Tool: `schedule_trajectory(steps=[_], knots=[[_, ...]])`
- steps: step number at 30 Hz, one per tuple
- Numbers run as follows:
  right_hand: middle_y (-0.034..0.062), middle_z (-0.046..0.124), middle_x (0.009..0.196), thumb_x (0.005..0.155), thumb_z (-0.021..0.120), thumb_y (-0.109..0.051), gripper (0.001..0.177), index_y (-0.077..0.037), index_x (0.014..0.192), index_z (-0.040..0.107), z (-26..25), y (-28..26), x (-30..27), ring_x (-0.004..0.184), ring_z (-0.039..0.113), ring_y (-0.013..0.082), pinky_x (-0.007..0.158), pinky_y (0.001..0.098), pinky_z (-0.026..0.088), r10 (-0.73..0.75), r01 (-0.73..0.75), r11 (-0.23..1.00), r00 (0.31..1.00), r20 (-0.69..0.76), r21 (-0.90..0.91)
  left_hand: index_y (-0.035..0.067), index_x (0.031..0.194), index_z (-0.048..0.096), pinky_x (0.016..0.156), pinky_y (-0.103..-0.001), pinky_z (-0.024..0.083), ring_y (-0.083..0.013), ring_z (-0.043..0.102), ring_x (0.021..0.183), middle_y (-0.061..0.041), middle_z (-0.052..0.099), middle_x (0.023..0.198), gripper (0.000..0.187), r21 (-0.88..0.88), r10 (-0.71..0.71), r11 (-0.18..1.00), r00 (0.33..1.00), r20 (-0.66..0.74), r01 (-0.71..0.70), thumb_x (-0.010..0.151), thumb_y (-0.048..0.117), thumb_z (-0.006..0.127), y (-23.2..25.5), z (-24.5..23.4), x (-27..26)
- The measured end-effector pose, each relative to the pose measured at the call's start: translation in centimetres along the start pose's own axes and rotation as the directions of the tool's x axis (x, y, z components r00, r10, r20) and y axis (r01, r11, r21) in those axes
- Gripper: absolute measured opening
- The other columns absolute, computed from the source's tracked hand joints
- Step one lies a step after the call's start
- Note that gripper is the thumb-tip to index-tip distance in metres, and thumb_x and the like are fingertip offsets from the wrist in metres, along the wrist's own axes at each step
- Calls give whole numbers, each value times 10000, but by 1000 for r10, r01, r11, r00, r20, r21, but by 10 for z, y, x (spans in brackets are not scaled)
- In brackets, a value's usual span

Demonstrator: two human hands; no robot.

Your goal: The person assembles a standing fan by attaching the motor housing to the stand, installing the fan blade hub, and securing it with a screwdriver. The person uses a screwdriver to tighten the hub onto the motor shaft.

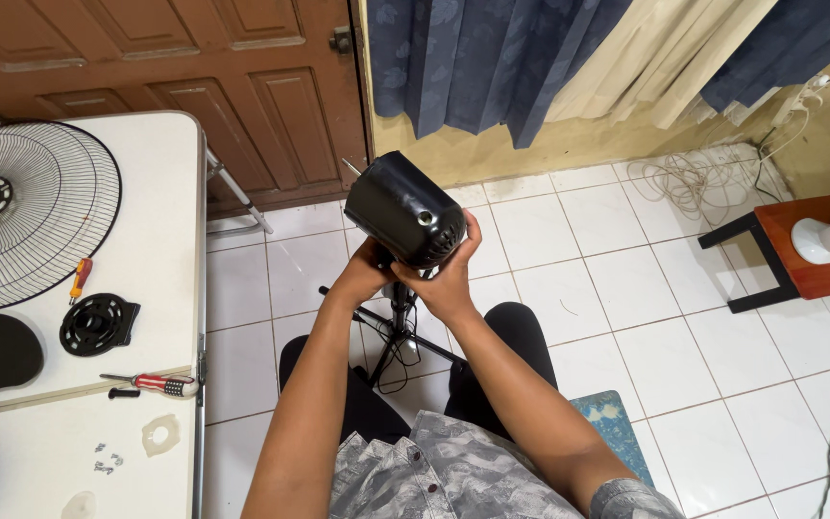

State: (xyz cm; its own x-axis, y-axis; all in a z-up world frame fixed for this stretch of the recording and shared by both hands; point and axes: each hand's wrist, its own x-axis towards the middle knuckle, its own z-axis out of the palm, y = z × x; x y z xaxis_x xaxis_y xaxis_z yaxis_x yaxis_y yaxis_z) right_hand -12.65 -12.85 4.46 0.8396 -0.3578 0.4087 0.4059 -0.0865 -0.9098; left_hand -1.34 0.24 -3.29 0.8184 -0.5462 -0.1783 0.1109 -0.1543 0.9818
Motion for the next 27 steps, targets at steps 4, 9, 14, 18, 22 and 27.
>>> schedule_trajectory(steps=[4,9,14,18,22,27], knots=[[217,452,1411,787,899,-97,1117,-91,1504,42,5,14,-15,1293,579,291,1054,417,549,28,-33,991,999,-41,-128,2,1426,511,1021,-349,502,-263,623,1230,-136,653,1341,765,-43,76,996,993,86,-73,701,-99,734,-10,-13,6],[160,668,1207,741,897,-146,915,-17,1413,290,10,33,-18,1124,675,252,946,375,552,149,-171,948,984,-98,-268,45,1391,525,903,-359,579,-240,626,1165,-96,617,1290,687,-291,34,953,987,-160,-80,743,-179,563,5,-30,8],[133,720,1126,733,898,-193,602,-14,1229,608,19,46,-14,1056,691,253,914,362,546,145,-161,913,987,-72,-375,32,1375,591,987,-370,558,-260,600,1246,-111,576,1396,454,-69,437,855,787,-437,-513,922,7,604,70,-46,-19],[109,737,1026,715,905,-220,565,-29,1172,634,37,53,-13,939,702,222,821,350,556,250,-295,895,953,-173,-335,87,1458,550,1013,-384,530,-259,564,1296,-108,470,1525,643,106,448,894,858,-251,-436,906,384,694,132,-47,-29],[75,774,857,767,881,-229,352,-35,1010,716,42,62,-6,772,738,191,727,330,581,408,-433,833,901,-147,-345,41,1346,667,1149,-441,413,-300,463,1446,-151,457,1583,682,204,444,887,885,-139,-413,849,487,803,166,-38,-20],[61,793,894,790,881,-224,303,-47,1009,770,28,76,2,816,753,169,759,307,584,318,-310,846,946,-55,-434,36,1190,753,1112,-422,445,-282,531,1378,-121,556,1484,590,181,397,911,907,-138,-371,825,498,790,179,-41,-22]])
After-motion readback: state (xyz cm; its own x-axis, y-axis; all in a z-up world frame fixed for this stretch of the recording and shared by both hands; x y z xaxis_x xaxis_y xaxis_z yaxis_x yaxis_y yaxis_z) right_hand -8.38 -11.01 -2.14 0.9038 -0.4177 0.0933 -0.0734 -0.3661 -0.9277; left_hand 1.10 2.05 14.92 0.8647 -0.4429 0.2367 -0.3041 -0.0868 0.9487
